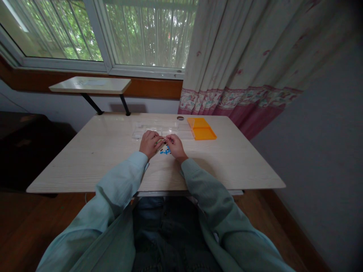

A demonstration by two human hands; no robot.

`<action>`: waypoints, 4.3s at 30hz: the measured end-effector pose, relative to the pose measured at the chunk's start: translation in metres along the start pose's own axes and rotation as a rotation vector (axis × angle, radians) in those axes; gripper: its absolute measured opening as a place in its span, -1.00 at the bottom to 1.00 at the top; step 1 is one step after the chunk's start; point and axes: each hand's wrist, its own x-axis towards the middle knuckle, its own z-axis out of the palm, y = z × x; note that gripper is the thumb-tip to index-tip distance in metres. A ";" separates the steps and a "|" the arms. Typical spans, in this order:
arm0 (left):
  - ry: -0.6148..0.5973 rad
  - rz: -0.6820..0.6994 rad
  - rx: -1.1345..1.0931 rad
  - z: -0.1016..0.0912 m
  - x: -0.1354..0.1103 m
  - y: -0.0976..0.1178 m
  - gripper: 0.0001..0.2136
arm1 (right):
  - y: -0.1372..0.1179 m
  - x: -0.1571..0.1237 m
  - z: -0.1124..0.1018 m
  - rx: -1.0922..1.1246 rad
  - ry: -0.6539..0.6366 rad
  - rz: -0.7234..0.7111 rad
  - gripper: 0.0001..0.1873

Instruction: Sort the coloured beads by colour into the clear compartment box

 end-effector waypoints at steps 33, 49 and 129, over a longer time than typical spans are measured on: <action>0.373 -0.480 -0.158 0.007 -0.004 -0.042 -0.83 | 0.014 0.012 -0.057 0.087 0.305 0.206 -0.61; 0.333 -0.523 -0.153 0.008 -0.003 -0.038 -0.84 | 0.017 -0.002 -0.084 -0.185 -0.591 0.059 -0.78; 0.044 0.026 -0.112 0.006 0.001 0.004 -0.80 | -0.010 -0.018 -0.010 0.071 -0.100 0.046 -0.80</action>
